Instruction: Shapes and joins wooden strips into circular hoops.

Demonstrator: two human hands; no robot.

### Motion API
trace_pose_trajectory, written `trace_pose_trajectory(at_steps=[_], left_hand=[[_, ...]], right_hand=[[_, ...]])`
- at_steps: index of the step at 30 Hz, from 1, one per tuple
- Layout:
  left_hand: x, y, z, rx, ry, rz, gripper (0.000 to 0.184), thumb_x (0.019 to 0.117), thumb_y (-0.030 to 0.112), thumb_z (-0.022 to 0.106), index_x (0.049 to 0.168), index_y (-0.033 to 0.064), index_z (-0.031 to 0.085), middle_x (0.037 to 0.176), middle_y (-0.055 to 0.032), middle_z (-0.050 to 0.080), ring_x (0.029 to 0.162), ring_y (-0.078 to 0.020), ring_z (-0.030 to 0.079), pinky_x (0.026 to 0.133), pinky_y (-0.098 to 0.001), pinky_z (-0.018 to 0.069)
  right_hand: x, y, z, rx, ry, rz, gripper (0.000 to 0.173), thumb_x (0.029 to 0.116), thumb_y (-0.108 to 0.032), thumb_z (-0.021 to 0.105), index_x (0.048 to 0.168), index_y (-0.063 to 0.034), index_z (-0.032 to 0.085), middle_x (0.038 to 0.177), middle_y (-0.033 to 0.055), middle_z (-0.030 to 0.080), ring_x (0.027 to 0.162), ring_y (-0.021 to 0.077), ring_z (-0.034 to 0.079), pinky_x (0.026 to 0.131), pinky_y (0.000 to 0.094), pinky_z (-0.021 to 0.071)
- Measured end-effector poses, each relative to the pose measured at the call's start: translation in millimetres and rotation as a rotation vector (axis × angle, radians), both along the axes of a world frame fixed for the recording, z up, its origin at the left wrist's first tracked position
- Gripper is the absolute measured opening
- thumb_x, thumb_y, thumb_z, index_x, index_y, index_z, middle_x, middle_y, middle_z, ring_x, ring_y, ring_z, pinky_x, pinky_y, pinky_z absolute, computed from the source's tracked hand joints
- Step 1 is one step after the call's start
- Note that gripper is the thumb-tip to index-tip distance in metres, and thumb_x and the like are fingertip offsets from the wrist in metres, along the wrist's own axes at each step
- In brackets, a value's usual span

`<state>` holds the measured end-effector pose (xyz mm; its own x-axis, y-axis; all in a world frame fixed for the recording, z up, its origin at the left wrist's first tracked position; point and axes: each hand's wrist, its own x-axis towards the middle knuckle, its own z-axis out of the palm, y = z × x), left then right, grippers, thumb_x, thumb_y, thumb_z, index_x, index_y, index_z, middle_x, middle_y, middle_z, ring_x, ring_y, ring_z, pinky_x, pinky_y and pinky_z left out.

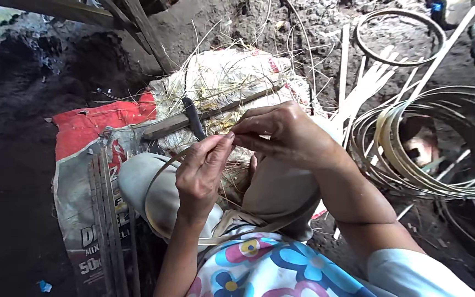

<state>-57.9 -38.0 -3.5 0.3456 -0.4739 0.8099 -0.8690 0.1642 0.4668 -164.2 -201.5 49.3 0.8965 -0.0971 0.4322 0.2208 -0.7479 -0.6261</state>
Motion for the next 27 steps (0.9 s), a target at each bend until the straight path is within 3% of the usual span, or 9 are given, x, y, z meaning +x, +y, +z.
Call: trace_pose_trajectory(at_steps=[5,10,13,20,25,27], left_hand=[[-1.1,2.8,2.0,0.005,0.04,0.024,0.012,0.0916,0.0,0.073,0.103,-0.0036,0.077,0.1,-0.0135,0.073,0.097,-0.0134,0.071,0.088,-0.0221,0.0565],[-14.2,7.3,4.7,0.163,0.408,0.015,0.028,0.0947,0.003,0.071,0.122,-0.0021,0.071,0.102,-0.0088,0.069,0.08,-0.006,0.07,0.069,-0.0194,0.0608],[-16.0,8.1,12.4,0.244,0.423,0.015,0.019,0.0954,0.004,0.07,0.112,-0.0045,0.074,0.103,-0.0102,0.067,0.076,-0.0041,0.066,0.066,-0.0165,0.0576],[-9.0,6.5,18.8,0.273,0.314,0.025,0.012,0.092,0.007,0.075,0.101,-0.0017,0.076,0.098,-0.0083,0.068,0.081,-0.0027,0.067,0.07,-0.0136,0.0559],[-4.4,2.4,3.3,0.15,-0.067,0.186,0.011,0.0939,0.007,0.073,0.101,-0.0015,0.077,0.096,-0.0144,0.071,0.086,-0.0151,0.07,0.076,-0.0223,0.0557],[-0.8,2.3,-11.0,0.077,-0.203,0.224,0.014,0.0943,0.005,0.072,0.106,-0.0006,0.076,0.099,-0.0151,0.071,0.087,-0.019,0.07,0.076,-0.0266,0.0564]], right_hand=[[4.3,-8.4,-2.8,0.125,0.009,0.066,0.018,0.0988,-0.013,0.063,0.098,-0.0021,0.077,0.085,0.002,0.072,0.07,-0.003,0.061,0.064,0.0136,0.0498],[6.8,-6.5,-5.0,0.269,-0.02,0.078,0.011,0.0959,-0.009,0.069,0.098,-0.001,0.076,0.086,-0.0003,0.073,0.073,-0.005,0.064,0.068,0.0124,0.0537],[9.3,-7.7,-8.0,0.278,-0.046,0.099,0.009,0.0944,-0.008,0.071,0.096,-0.0004,0.075,0.085,0.0004,0.072,0.073,-0.0037,0.063,0.068,0.0135,0.0535],[14.0,-12.3,-9.6,0.346,-0.023,0.132,0.011,0.098,-0.009,0.066,0.097,0.0002,0.072,0.085,-0.0008,0.07,0.071,-0.0039,0.061,0.066,0.0146,0.0526],[18.2,-14.0,-8.1,0.356,0.034,0.119,0.012,0.1001,-0.01,0.063,0.099,-0.0012,0.071,0.082,-0.0019,0.069,0.072,-0.0015,0.064,0.068,0.0172,0.0562],[20.4,-13.5,-7.2,0.367,0.063,0.115,0.01,0.0991,-0.01,0.064,0.098,-0.002,0.07,0.08,-0.0027,0.069,0.07,-0.0014,0.065,0.068,0.0177,0.0568]])
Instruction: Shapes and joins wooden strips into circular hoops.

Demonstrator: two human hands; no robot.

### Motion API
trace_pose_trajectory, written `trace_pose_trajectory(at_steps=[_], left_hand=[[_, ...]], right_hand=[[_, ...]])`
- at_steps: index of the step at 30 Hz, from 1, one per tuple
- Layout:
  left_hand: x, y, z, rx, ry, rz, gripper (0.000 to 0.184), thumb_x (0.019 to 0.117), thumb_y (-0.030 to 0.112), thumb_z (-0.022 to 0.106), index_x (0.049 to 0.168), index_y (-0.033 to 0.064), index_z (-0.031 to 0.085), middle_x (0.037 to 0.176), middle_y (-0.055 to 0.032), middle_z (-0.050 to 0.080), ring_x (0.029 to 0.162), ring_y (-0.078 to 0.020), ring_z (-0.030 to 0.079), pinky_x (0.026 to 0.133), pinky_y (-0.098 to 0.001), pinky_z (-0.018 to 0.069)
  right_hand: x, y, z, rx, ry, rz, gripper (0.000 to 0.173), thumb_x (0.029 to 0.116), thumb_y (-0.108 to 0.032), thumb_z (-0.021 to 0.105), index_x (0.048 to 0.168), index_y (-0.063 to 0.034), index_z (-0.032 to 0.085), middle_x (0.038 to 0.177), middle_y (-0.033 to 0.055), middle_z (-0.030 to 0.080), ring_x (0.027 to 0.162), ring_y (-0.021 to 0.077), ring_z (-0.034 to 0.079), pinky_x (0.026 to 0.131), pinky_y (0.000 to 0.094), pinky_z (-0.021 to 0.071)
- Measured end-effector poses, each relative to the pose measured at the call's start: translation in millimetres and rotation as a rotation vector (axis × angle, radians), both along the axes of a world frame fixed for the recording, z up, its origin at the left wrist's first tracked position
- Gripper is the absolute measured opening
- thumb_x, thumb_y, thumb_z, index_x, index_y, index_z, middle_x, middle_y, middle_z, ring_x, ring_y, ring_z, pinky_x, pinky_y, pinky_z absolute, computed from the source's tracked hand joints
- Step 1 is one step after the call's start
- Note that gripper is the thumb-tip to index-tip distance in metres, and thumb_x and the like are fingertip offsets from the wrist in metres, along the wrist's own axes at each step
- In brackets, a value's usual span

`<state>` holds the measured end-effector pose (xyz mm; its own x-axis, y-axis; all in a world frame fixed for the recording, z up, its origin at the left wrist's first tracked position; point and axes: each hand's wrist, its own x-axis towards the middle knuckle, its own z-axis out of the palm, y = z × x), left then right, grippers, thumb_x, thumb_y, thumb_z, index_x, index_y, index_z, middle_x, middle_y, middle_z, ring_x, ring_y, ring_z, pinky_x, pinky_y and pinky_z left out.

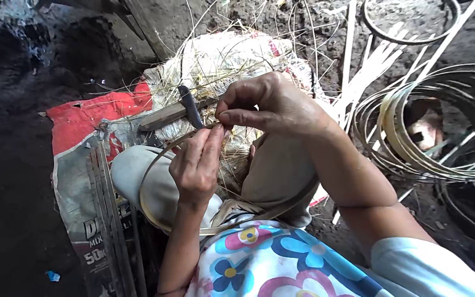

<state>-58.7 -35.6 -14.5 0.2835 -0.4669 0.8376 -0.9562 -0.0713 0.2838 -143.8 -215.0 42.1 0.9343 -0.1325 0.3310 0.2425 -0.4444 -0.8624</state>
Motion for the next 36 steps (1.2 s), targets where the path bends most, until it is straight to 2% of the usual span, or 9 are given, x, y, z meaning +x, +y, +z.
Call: trace_pose_trajectory(at_steps=[3,6,10,13,16,21,23,27,36], left_hand=[[7.9,0.2,-13.8,-0.054,-0.109,-0.025,0.02,0.0937,0.003,0.072,0.114,-0.0001,0.074,0.103,-0.0152,0.07,0.088,-0.0201,0.069,0.077,-0.0279,0.0558],[9.2,-1.4,-12.9,-0.033,-0.119,0.003,0.017,0.0939,0.005,0.073,0.11,0.0002,0.074,0.098,-0.0141,0.068,0.085,-0.0191,0.067,0.073,-0.0263,0.0544],[-6.0,-3.0,-0.4,0.038,0.107,0.037,0.01,0.095,0.008,0.07,0.101,-0.0004,0.072,0.08,-0.0076,0.054,0.064,-0.0103,0.052,0.054,-0.0181,0.0432],[-14.8,1.2,2.2,0.038,0.406,-0.081,0.012,0.0965,0.008,0.068,0.105,-0.0005,0.069,0.072,-0.002,0.052,0.056,-0.0034,0.046,0.049,-0.0148,0.0399],[-19.7,1.8,-3.8,-0.011,0.66,-0.229,0.013,0.1007,0.01,0.062,0.112,0.0039,0.066,0.062,0.0029,0.053,0.046,-0.0009,0.046,0.041,-0.0162,0.0413],[-24.3,-1.7,-6.9,-0.09,0.905,-0.364,0.014,0.1038,0.013,0.058,0.116,0.0101,0.065,0.059,0.0052,0.055,0.042,-0.0023,0.048,0.037,-0.0191,0.0446],[-26.0,-3.5,-7.5,-0.142,1.01,-0.395,0.013,0.1052,0.014,0.056,0.115,0.0124,0.066,0.056,0.0052,0.052,0.04,-0.0037,0.049,0.036,-0.021,0.047],[-28.0,-6.5,-8.8,-0.193,1.046,-0.406,0.012,0.1065,0.015,0.054,0.112,0.0134,0.065,0.055,0.0064,0.05,0.04,-0.0028,0.049,0.037,-0.0201,0.0471],[-24.2,-6.0,-10.2,-0.19,1.003,-0.42,0.013,0.1045,0.013,0.058,0.115,0.0119,0.066,0.06,0.0064,0.056,0.042,-0.0005,0.049,0.038,-0.0171,0.0466]], right_hand=[[3.2,0.3,2.2,0.0,0.061,0.0,0.007,0.0977,-0.009,0.066,0.097,-0.0029,0.071,0.078,-0.0033,0.068,0.069,-0.0026,0.064,0.066,0.0163,0.0558],[4.1,1.5,2.6,-0.002,0.083,0.001,0.009,0.0992,-0.009,0.064,0.101,-0.0028,0.071,0.08,-0.0029,0.069,0.069,-0.003,0.063,0.067,0.0155,0.0552],[-8.9,9.5,4.6,-0.118,-0.048,-0.061,0.022,0.1012,-0.009,0.059,0.119,0.0019,0.068,0.091,0.0032,0.071,0.072,0.0024,0.064,0.066,0.0194,0.0558],[-33.6,26.5,6.3,-0.367,-0.199,-0.228,0.019,0.095,-0.008,0.065,0.109,0.0028,0.072,0.103,0.0114,0.069,0.09,0.0131,0.066,0.081,0.0274,0.0572],[-45.3,43.1,-7.4,-0.522,-0.231,-0.406,0.013,0.0909,-0.009,0.073,0.102,-0.0054,0.08,0.103,0.0132,0.07,0.098,0.0242,0.064,0.088,0.0411,0.0478],[-38.5,46.4,-18.0,-0.554,-0.224,-0.485,0.019,0.0922,-0.008,0.073,0.11,-0.0055,0.079,0.102,0.0134,0.068,0.095,0.0251,0.061,0.083,0.0388,0.0474],[-38.9,44.8,-18.4,-0.53,-0.258,-0.491,0.022,0.0922,-0.008,0.074,0.114,-0.0021,0.075,0.106,0.0142,0.068,0.099,0.0229,0.065,0.086,0.0355,0.0527],[-33.6,41.1,-28.6,-0.515,-0.346,-0.477,0.009,0.0896,-0.005,0.076,0.098,-0.004,0.079,0.098,0.0137,0.071,0.096,0.0223,0.065,0.085,0.0352,0.0513],[-24.0,40.9,-32.6,-0.608,-0.333,-0.493,0.009,0.0906,-0.01,0.076,0.097,-0.009,0.082,0.095,0.0113,0.072,0.09,0.0233,0.062,0.077,0.0365,0.0471]])
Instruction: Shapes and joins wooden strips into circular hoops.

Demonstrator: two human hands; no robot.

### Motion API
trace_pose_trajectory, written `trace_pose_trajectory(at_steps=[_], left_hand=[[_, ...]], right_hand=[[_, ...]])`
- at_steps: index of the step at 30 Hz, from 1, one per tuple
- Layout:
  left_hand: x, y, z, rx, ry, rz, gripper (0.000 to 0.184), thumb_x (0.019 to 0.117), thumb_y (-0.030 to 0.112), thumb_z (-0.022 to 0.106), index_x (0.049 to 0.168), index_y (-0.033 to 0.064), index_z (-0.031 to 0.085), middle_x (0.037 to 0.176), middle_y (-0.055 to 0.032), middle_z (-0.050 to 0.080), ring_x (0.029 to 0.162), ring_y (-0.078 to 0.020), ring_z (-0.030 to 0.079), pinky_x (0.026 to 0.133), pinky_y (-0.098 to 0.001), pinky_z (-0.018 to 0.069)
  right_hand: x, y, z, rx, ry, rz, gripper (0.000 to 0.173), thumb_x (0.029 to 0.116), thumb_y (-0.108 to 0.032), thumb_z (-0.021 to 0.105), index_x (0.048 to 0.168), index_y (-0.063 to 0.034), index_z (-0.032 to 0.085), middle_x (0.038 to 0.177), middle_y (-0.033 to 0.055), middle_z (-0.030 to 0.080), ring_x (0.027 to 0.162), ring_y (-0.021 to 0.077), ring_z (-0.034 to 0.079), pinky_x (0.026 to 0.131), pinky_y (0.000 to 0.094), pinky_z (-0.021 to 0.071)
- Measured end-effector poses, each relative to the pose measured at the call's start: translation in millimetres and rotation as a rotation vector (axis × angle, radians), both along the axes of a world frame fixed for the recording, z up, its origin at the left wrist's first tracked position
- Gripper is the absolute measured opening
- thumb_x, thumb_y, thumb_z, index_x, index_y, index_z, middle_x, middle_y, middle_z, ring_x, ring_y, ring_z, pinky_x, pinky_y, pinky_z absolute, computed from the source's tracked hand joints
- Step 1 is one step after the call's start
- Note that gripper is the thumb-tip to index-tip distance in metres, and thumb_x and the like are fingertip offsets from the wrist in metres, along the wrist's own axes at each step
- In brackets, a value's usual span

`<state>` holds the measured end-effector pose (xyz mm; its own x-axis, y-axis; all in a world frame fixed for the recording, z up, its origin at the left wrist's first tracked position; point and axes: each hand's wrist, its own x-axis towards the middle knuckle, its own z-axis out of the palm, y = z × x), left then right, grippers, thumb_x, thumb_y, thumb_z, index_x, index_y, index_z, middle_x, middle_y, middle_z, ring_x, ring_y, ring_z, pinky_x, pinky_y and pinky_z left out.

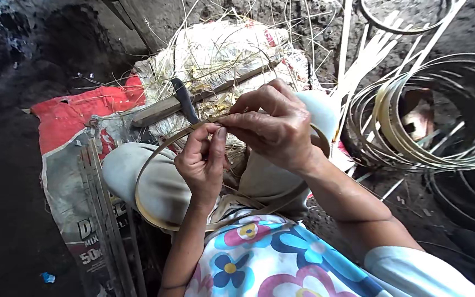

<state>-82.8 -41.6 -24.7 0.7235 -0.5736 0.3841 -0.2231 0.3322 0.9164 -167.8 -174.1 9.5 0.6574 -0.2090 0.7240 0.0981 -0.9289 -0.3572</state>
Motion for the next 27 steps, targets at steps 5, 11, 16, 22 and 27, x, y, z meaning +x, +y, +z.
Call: trace_pose_trajectory(at_steps=[5,11,16,22,27], left_hand=[[3.1,2.5,-16.5,-0.028,0.083,0.045,0.009,0.1024,0.015,0.064,0.109,0.0123,0.07,0.065,0.0067,0.062,0.045,-0.0016,0.055,0.042,-0.0186,0.0521],[-7.5,-4.7,-24.8,-0.094,0.131,0.058,0.01,0.1046,0.019,0.06,0.111,0.0138,0.066,0.072,0.0054,0.062,0.051,-0.0036,0.057,0.046,-0.021,0.0547],[4.6,4.4,-35.2,0.051,-0.377,0.216,0.037,0.1024,0.015,0.063,0.138,0.0086,0.059,0.066,0.0001,0.057,0.049,-0.0054,0.051,0.047,-0.022,0.0484],[19.0,4.2,-8.9,0.187,-0.599,0.233,0.027,0.1001,0.009,0.066,0.125,-0.0023,0.07,0.084,-0.0109,0.072,0.06,-0.005,0.061,0.056,-0.0171,0.0497],[21.8,4.1,-6.5,0.117,-0.619,0.236,0.017,0.0962,0.004,0.07,0.11,-0.0042,0.074,0.089,-0.0108,0.075,0.071,-0.005,0.068,0.064,-0.0165,0.0542]], right_hand=[[-2.5,-4.6,6.7,0.135,0.015,0.089,0.009,0.0903,-0.005,0.072,0.093,-0.0005,0.079,0.098,0.015,0.069,0.097,0.0187,0.063,0.084,0.0271,0.0514],[0.7,-3.4,8.9,0.165,0.03,0.085,0.009,0.0889,-0.005,0.071,0.091,-0.0005,0.079,0.097,0.0144,0.068,0.096,0.0174,0.063,0.082,0.0257,0.0507],[-0.5,-2.5,8.2,0.146,0.052,0.068,0.009,0.0893,-0.006,0.072,0.092,-0.0018,0.079,0.098,0.0143,0.069,0.096,0.0187,0.063,0.082,0.0273,0.0504],[2.7,-1.5,7.8,0.113,0.054,0.04,0.009,0.0898,-0.007,0.072,0.092,-0.0029,0.08,0.095,0.0141,0.07,0.095,0.0206,0.063,0.081,0.0293,0.0497],[1.4,-0.8,9.9,0.114,0.077,0.033,0.009,0.0901,-0.006,0.071,0.093,-0.0031,0.08,0.095,0.0136,0.07,0.094,0.0212,0.062,0.08,0.0302,0.0481]])
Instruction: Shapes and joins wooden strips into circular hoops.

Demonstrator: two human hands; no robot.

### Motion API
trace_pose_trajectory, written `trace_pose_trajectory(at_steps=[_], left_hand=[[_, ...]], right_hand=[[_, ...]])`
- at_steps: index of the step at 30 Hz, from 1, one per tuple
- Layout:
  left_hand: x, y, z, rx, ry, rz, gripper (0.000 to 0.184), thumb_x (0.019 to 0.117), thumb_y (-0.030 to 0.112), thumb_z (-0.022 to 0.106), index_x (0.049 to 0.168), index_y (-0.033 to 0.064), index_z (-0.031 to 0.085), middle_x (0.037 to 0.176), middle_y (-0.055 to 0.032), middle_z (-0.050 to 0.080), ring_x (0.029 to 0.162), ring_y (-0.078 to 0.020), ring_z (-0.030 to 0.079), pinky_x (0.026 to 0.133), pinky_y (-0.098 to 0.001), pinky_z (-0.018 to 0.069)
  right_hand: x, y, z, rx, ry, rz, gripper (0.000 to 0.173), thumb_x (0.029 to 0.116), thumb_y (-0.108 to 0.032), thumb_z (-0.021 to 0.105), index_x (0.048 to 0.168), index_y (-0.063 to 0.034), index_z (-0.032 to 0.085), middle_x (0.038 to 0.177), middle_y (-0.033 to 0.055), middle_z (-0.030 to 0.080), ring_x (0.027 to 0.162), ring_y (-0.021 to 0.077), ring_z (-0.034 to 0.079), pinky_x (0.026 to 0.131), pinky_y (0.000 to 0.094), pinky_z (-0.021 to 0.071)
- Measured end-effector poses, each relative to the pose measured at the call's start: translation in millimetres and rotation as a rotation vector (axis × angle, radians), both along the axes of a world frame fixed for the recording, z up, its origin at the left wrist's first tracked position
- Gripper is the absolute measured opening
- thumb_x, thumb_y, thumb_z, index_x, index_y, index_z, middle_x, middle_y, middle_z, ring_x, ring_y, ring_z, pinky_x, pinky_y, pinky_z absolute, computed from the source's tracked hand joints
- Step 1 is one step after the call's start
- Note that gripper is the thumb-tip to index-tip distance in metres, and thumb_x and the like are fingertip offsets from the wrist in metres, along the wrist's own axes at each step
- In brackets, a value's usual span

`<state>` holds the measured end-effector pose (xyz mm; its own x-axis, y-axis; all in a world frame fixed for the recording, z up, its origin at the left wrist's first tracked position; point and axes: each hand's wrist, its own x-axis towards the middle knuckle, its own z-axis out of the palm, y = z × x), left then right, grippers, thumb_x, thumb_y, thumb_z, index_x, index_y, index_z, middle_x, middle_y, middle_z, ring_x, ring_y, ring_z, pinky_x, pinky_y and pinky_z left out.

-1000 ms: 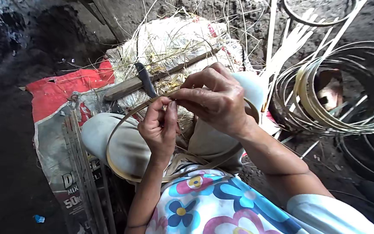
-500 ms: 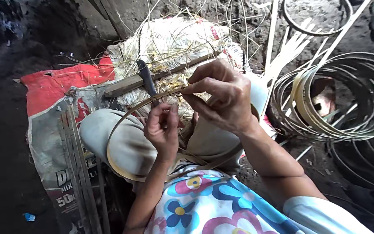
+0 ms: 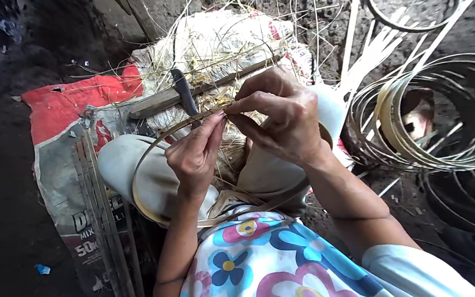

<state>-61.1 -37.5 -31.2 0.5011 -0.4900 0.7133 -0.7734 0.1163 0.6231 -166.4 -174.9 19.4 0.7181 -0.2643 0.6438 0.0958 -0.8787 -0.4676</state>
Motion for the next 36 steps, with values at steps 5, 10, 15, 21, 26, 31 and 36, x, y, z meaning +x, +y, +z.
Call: trace_pose_trajectory(at_steps=[5,10,15,21,26,31,36], left_hand=[[1.9,5.5,0.7,0.015,0.091,-0.037,0.016,0.0969,0.006,0.07,0.109,-0.0052,0.073,0.087,-0.0085,0.074,0.069,-0.0023,0.066,0.063,-0.0152,0.0532],[-18.1,0.3,2.8,-0.148,0.701,-0.296,0.005,0.104,0.013,0.057,0.106,0.0132,0.061,0.07,0.0062,0.059,0.047,0.0,0.053,0.042,-0.0151,0.0493],[-33.3,-17.4,9.4,-0.294,1.168,-0.222,0.022,0.1023,0.01,0.051,0.084,0.018,0.06,0.059,0.008,0.054,0.045,-0.0009,0.054,0.046,-0.0162,0.0508],[-26.7,-31.5,0.7,-0.18,1.097,-0.161,0.019,0.1077,0.016,0.047,0.091,0.0166,0.056,0.06,0.0064,0.058,0.046,-0.0019,0.056,0.046,-0.0156,0.0506],[-29.2,-22.0,-8.8,-0.031,1.062,-0.143,0.019,0.1061,0.026,0.056,0.089,0.0198,0.061,0.067,0.0042,0.056,0.052,-0.0039,0.051,0.046,-0.0193,0.0454],[-36.5,3.4,-1.2,0.104,1.104,-0.666,0.008,0.1038,0.013,0.052,0.107,0.0142,0.059,0.071,0.0048,0.067,0.061,-0.0055,0.066,0.06,-0.0245,0.0584],[-45.1,28.1,2.5,0.544,0.932,-1.355,0.037,0.0999,0.01,0.063,0.131,-0.0078,0.058,0.091,-0.0049,0.071,0.077,-0.0065,0.068,0.074,-0.0243,0.0586]], right_hand=[[2.8,-2.5,-2.4,0.013,-0.004,-0.011,0.01,0.0913,-0.009,0.072,0.092,-0.0044,0.08,0.092,0.0137,0.071,0.09,0.0194,0.062,0.078,0.0282,0.0467],[3.7,-6.8,-3.4,0.035,-0.017,0.025,0.012,0.0918,-0.01,0.069,0.092,-0.003,0.079,0.093,0.0146,0.071,0.092,0.019,0.062,0.08,0.0277,0.0467],[3.5,-8.5,-2.5,0.146,-0.112,0.056,0.013,0.0912,-0.006,0.067,0.088,0.0021,0.077,0.091,0.0141,0.067,0.09,0.0103,0.063,0.078,0.0189,0.0498],[5.9,-16.8,-5.8,0.284,-0.086,0.082,0.012,0.092,-0.004,0.065,0.086,0.003,0.074,0.092,0.0105,0.063,0.089,0.0064,0.062,0.077,0.0162,0.0507],[1.7,4.3,31.8,-0.053,0.271,0.015,0.034,0.0941,-0.018,0.071,0.126,-0.0055,0.07,0.117,0.0172,0.063,0.108,0.0328,0.059,0.091,0.0471,0.049],[34.2,0.9,47.8,-0.396,0.296,0.095,0.022,0.0989,0.001,0.056,0.105,-0.0041,0.076,0.092,0.0159,0.068,0.086,0.0357,0.065,0.069,0.0448,0.0512],[27.0,-47.3,105.6,-0.03,0.054,-0.28,0.024,0.1041,-0.023,0.058,0.112,-0.0067,0.073,0.096,0.0032,0.072,0.081,0.0083,0.066,0.075,0.0307,0.0538]])
